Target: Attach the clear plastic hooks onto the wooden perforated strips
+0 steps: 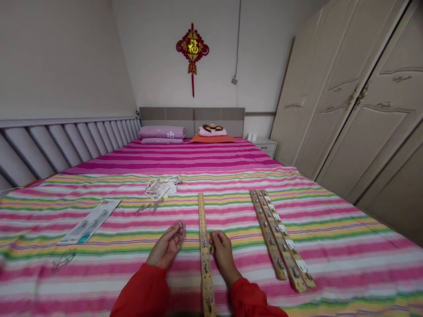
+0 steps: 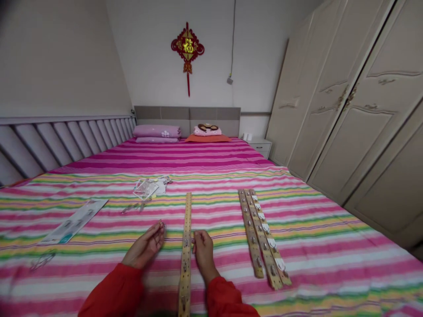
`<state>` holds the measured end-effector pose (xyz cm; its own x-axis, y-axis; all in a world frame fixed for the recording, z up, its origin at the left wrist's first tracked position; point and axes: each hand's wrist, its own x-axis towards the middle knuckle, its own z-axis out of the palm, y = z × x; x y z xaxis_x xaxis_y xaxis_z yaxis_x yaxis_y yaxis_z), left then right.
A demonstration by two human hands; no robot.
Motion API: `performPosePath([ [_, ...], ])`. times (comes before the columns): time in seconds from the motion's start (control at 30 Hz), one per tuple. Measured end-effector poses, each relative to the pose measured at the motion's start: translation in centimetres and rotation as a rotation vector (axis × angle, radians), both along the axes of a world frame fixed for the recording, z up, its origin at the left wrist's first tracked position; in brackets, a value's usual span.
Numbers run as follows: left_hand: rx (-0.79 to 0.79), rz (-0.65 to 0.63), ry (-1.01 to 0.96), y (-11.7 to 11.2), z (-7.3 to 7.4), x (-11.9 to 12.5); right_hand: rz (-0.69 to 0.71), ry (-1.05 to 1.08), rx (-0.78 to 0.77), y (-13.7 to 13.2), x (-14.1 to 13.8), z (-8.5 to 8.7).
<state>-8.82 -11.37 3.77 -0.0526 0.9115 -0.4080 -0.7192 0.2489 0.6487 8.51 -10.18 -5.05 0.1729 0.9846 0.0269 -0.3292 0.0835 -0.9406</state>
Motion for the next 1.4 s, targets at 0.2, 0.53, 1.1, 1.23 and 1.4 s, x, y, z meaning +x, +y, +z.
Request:
performPosePath([
  [0.2,0.258,-0.018,0.439,-2.5,1.3,1.6,0.025,0.110,-0.062,-0.5,0.7,1.1],
  [0.53,0.233,-0.030,0.374,-4.7,2.1,3.7,0.149,0.025,0.087,-4.6,-0.7,6.5],
  [1.1,0.180,-0.254,0.678,-6.1,1.8,3.3,0.118,0.042,0.033,-4.6,0.3,7.9],
  [1.23,0.258,-0.187,0.757,-5.8,1.7,2.8,0.124,0.052,-0.012,-4.5,0.3,7.8],
  [1.4,0.305,-0.093,0.763,-5.5,1.5,3.0,0.122,0.096,-0.058,-4.5,0.2,7.3],
])
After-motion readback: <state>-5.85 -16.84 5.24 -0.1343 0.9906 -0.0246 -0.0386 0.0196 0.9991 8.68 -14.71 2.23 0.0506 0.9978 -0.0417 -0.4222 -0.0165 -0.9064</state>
